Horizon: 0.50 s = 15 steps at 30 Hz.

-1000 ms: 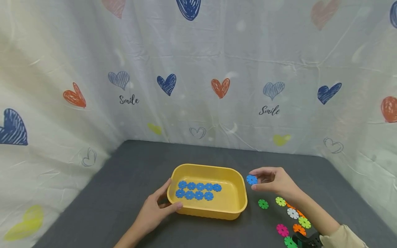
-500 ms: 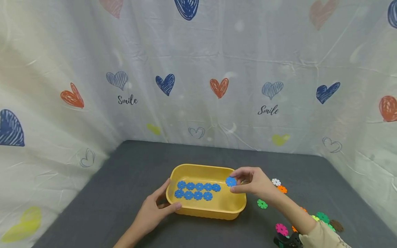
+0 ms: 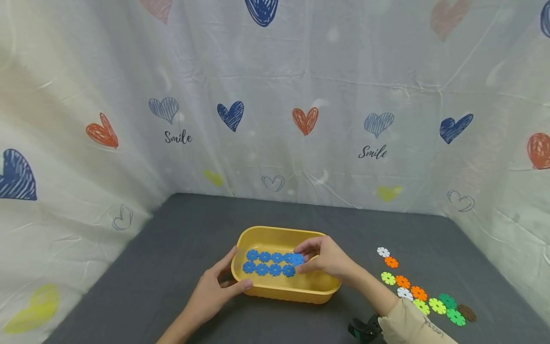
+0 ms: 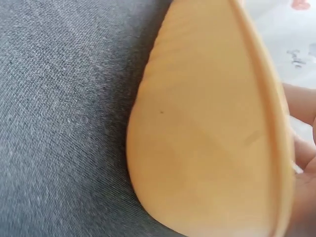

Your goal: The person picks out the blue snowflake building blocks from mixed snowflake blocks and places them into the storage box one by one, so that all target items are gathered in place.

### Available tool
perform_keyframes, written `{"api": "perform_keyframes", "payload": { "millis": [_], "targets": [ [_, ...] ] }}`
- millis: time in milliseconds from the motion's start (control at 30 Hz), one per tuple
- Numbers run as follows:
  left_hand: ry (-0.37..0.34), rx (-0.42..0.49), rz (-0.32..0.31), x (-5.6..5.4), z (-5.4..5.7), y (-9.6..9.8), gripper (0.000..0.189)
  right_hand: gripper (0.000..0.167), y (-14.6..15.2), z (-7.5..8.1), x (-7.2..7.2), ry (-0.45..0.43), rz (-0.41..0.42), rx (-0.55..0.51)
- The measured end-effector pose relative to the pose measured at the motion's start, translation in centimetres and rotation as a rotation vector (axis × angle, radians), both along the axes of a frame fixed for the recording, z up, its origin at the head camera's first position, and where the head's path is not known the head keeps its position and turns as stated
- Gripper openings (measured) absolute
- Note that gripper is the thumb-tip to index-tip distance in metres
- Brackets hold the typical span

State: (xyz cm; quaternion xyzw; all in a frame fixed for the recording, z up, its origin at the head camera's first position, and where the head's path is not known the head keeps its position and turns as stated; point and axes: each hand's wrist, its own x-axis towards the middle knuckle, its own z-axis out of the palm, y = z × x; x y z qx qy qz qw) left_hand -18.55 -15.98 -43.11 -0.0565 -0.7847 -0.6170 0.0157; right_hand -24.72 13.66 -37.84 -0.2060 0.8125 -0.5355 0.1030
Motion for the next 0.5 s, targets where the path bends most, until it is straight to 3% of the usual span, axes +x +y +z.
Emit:
{"api": "perform_keyframes", "payload": {
  "millis": [200, 500],
  "targets": [
    [-0.003, 0.000, -0.009, -0.1, 0.0, 0.0, 0.091, 0.035, -0.7, -0.4, -0.3, -0.047, -0.080, 0.066],
    [-0.005, -0.008, 0.003, 0.0, 0.0, 0.0, 0.089, 0.031, -1.3, -0.9, -0.3, 0.008, -0.131, 0.186]
  ]
}}
